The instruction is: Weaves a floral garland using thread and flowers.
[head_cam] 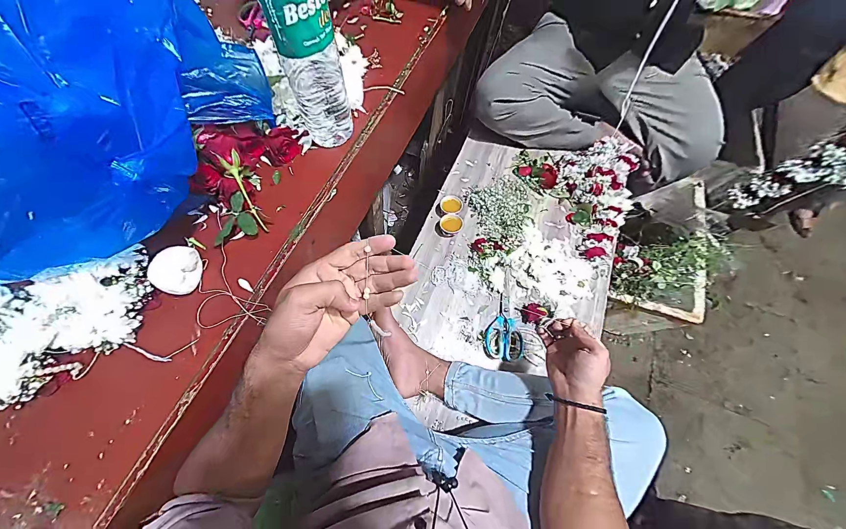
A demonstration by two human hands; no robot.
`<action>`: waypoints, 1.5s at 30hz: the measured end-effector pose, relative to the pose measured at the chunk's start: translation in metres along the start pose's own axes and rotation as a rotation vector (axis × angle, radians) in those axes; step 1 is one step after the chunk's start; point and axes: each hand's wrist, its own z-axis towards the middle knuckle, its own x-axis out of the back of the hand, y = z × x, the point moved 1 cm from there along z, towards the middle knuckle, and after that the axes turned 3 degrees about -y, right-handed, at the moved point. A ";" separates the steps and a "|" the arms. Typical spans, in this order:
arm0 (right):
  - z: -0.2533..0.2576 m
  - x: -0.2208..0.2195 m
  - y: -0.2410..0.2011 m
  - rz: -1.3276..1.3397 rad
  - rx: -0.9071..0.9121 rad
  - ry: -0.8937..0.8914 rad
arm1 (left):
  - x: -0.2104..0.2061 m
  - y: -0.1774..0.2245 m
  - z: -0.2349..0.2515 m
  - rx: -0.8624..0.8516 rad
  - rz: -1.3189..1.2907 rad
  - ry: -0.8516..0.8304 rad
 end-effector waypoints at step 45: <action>-0.093 -0.128 -0.050 -0.626 0.124 -0.705 | -0.038 -0.020 0.028 0.207 0.577 -0.238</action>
